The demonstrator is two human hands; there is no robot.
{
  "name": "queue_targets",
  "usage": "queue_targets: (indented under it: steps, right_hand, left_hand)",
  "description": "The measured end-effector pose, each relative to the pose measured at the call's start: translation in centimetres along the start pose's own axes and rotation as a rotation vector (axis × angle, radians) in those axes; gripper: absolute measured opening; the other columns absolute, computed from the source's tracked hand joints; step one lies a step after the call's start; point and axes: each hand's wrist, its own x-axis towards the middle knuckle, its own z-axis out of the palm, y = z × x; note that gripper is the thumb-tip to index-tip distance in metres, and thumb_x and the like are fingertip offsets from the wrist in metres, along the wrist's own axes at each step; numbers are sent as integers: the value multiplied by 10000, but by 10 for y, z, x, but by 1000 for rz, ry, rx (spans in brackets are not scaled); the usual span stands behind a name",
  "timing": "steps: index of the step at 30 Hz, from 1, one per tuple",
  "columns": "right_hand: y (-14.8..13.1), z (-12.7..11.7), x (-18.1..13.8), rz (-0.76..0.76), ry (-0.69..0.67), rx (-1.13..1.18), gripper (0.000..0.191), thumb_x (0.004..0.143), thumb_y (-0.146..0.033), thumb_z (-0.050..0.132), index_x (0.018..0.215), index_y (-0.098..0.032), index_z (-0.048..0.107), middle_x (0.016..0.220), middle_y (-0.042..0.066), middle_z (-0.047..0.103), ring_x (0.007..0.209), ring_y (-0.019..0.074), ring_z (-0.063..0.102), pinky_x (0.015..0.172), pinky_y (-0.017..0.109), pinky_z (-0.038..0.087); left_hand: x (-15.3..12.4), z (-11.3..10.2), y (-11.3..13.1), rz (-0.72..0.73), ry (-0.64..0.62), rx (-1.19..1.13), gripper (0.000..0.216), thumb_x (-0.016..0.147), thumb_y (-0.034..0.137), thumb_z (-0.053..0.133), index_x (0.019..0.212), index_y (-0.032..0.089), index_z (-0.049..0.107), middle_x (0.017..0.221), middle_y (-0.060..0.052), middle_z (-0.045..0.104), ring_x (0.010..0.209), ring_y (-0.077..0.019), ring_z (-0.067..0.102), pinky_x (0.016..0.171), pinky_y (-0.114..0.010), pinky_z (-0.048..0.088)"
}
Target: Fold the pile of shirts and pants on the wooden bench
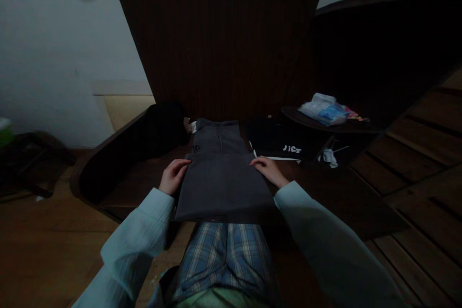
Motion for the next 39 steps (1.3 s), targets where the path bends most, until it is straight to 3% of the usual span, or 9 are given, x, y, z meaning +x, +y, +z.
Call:
queue_targets:
  steps: [9,14,18,22,26,31,35,39]
  right_hand:
    - [-5,-1,0,-129,185,0,244,776,-227,440,881,-198,659,839,46,555,807,163,529,696,271,414]
    - [7,3,4,-13,74,-65,248,720,-236,509,921,-189,646,810,35,533,691,144,523,681,285,431]
    - [9,4,0,83,130,22,317,703,-279,524,995,-183,602,755,13,531,602,120,498,617,268,433]
    - [0,1,-19,178,111,117,378,702,-366,526,1015,-161,577,615,-24,498,556,115,483,555,241,409]
    - [-15,-5,-52,197,10,149,452,706,-432,532,1064,-156,554,562,-52,434,520,97,446,511,217,374]
    - [-32,-9,-93,224,49,136,529,714,-444,549,1164,-175,482,723,-2,574,633,124,533,574,232,422]
    - [-38,-7,-113,210,96,12,449,748,-425,528,1127,-184,520,805,29,614,727,155,571,663,262,453]
    - [-39,-3,-115,135,41,-180,295,808,-392,453,947,-202,630,782,36,604,723,165,568,671,278,451]
  left_hand:
    - [1,0,-1,29,53,39,372,805,371,413,1058,164,591,1098,-90,554,1068,-197,500,961,-348,361]
    - [5,6,-8,-133,-142,8,465,748,469,454,1081,171,579,1127,-94,559,1063,-213,510,954,-362,366]
    - [0,5,-6,-251,-93,-66,608,681,539,516,1158,163,528,1128,-108,568,1020,-229,534,904,-366,404]
    - [-21,-6,8,-393,-124,-200,693,675,590,510,1202,140,495,1002,-109,631,874,-234,594,766,-354,476]
    - [-50,-21,30,-387,-191,-236,651,676,568,543,1197,178,515,1097,-85,610,973,-235,569,793,-311,474]
    - [-88,-23,45,-372,-113,-229,560,734,481,527,1211,187,499,991,-61,643,924,-205,597,821,-307,474]
    - [-108,-14,43,-311,-76,-150,456,739,444,529,1123,200,560,1126,-66,601,1050,-212,545,914,-315,418]
    - [-110,-7,39,-296,-28,-44,467,734,440,523,1124,183,544,1002,-58,645,915,-185,601,801,-274,475]
